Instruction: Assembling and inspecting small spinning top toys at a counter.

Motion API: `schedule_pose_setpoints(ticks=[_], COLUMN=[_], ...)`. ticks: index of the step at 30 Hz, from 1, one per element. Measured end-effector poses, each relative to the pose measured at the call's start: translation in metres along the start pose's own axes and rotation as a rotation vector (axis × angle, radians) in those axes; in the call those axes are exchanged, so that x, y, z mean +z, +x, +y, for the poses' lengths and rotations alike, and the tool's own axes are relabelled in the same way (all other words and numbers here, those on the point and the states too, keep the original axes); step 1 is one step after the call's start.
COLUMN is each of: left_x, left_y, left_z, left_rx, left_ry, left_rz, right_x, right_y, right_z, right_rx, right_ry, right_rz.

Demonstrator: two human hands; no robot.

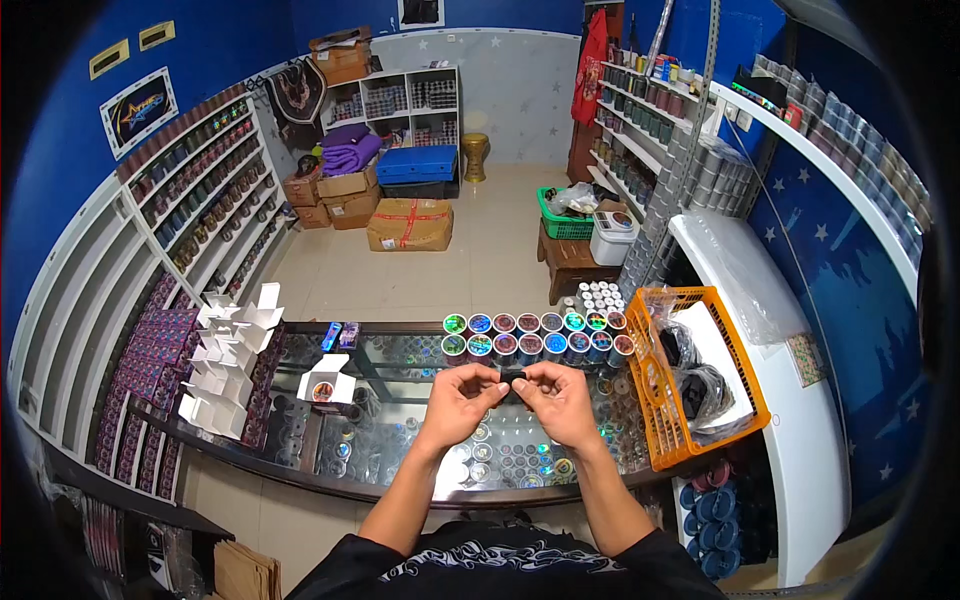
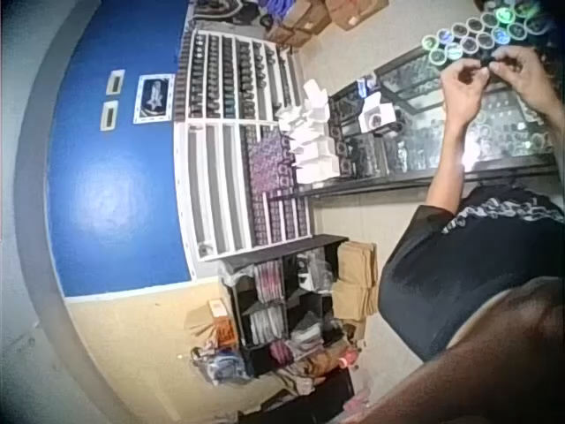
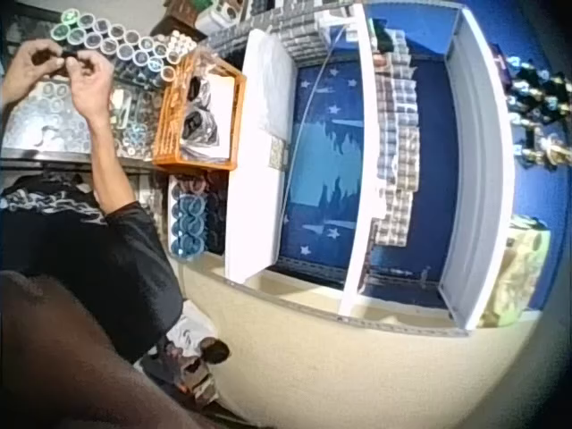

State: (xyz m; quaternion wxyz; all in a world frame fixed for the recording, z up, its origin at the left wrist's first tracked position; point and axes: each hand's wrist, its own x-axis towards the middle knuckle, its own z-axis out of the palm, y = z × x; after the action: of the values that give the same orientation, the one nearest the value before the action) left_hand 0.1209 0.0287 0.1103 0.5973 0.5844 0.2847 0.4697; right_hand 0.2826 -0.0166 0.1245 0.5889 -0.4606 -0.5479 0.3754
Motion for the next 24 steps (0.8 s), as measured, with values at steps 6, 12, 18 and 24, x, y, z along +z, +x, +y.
schedule_pose_setpoints(ticks=[6,12,18,24], left_x=[0.002,0.002,0.002,0.001], left_y=[0.001,-0.001,0.004,0.007], left_z=[-0.002,0.004,-0.002,-0.003], left_rx=[0.024,-0.046,-0.031,-0.091], left_ry=[0.036,0.123,0.086,0.064], left_rz=[0.016,-0.065,-0.02,-0.066], right_x=[0.005,0.003,-0.007,-0.01], right_y=[0.001,0.005,0.003,0.004], right_z=[-0.007,0.0,0.01,0.014], right_rx=[0.03,0.029,0.087,0.098], right_ry=[0.035,0.064,0.072,0.108], right_rz=[0.043,0.051,-0.044,-0.05])
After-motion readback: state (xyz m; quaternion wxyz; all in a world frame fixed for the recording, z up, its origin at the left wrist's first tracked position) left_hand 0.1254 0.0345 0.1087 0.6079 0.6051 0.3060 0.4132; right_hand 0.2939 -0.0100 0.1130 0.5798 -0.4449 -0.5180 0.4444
